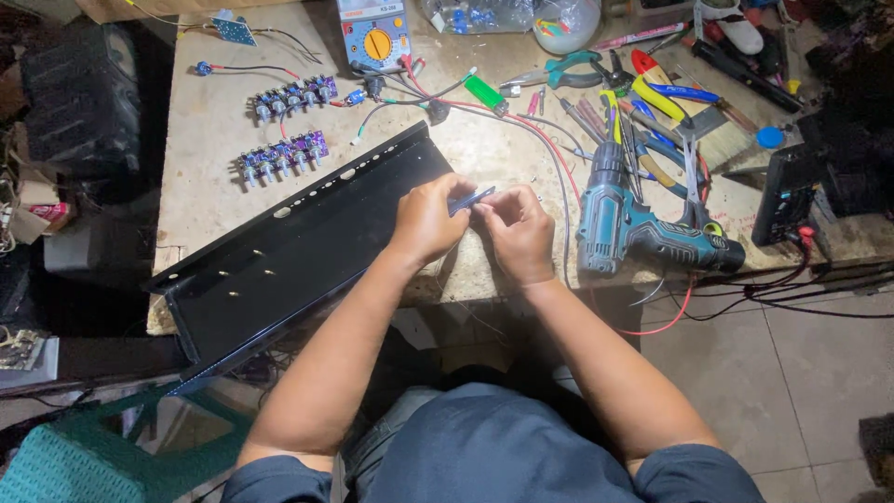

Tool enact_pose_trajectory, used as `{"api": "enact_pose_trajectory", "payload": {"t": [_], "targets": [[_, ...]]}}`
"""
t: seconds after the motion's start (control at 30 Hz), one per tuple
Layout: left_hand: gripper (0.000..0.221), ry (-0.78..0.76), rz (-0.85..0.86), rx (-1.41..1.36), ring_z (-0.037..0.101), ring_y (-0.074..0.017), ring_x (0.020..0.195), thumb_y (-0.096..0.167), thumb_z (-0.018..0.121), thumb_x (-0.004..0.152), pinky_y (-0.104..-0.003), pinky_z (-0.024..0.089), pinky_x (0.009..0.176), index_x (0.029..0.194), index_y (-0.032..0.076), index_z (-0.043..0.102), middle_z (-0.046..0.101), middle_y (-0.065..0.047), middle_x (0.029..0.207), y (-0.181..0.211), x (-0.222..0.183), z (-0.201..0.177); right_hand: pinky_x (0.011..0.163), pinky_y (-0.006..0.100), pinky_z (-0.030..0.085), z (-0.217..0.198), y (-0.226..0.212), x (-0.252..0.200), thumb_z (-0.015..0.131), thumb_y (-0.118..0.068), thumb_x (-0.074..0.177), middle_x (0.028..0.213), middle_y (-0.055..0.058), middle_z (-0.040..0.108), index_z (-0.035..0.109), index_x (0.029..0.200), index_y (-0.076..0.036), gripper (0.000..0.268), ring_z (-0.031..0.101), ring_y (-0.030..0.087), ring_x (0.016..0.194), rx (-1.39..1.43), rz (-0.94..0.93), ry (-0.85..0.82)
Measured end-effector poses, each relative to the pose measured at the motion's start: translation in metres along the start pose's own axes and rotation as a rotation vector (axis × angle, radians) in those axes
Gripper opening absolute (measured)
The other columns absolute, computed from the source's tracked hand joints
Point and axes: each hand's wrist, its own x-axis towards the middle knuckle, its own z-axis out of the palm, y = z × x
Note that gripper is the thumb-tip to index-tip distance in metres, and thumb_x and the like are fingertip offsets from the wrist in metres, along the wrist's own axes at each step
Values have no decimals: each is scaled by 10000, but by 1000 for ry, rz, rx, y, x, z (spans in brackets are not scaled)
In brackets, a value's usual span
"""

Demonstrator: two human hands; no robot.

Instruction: Assembling an electronic device by attaching a front panel to a chassis using a power drill

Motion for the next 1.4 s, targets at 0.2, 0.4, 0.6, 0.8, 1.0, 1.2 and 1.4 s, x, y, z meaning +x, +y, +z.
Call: {"api": "enact_pose_trajectory", "payload": {"t": [0.2, 0.4, 0.6, 0.8, 1.0, 1.2, 1.4], "targets": [[355, 33, 40, 23, 751, -303, 1012, 247, 769, 797, -436, 564, 907, 1147, 283, 718, 795, -10, 1013, 1, -3, 0, 763, 290, 610, 0, -1, 2, 903, -103, 811, 868, 51, 799, 656, 877, -98, 256, 776, 153, 827, 24, 10, 1], [344, 51, 50, 58, 754, -284, 1001, 258, 768, 793, -430, 566, 902, 1130, 307, 716, 795, 15, 1001, -1, -2, 3, 773, 281, 610, 3, 6, 4, 895, -80, 817, 860, 63, 798, 628, 848, -84, 268, 772, 143, 824, 63, 16, 2], [348, 42, 49, 57, 752, -256, 1012, 267, 782, 782, -417, 567, 903, 1117, 332, 713, 792, 48, 1001, -2, 1, 3, 740, 269, 603, 1, 6, 3, 893, -96, 819, 855, 45, 801, 649, 831, -104, 244, 776, 143, 805, -13, 26, 7], [371, 71, 39, 60, 755, -257, 1006, 249, 836, 772, -416, 576, 897, 1119, 292, 711, 795, 20, 1000, 9, -5, 0, 738, 261, 604, -2, 24, 9, 903, -101, 771, 841, 15, 800, 709, 838, -138, 209, 770, 120, 810, 13, 80, -42], [342, 66, 7, 101, 761, -260, 987, 241, 852, 770, -419, 596, 868, 1085, 278, 723, 799, 10, 990, 13, -1, 1, 728, 245, 614, -5, 33, 14, 847, -78, 812, 873, 29, 799, 734, 931, -123, 170, 725, 67, 791, 145, 150, -107], [321, 99, -6, 72, 763, -255, 973, 252, 854, 766, -425, 611, 841, 1060, 290, 730, 798, 22, 969, 14, -1, 1, 789, 285, 630, -12, 5, 1, 704, -20, 886, 974, 97, 801, 736, 1021, -100, 160, 760, 145, 922, 182, 127, -157], [331, 125, -10, 6, 765, -265, 966, 216, 851, 755, -427, 621, 836, 1058, 271, 731, 801, 7, 970, 15, -4, 1, 923, 415, 606, -89, -66, -27, 706, -22, 910, 1153, 159, 753, 714, 1219, -75, 313, 725, 323, 1105, -193, -308, -177]]}}
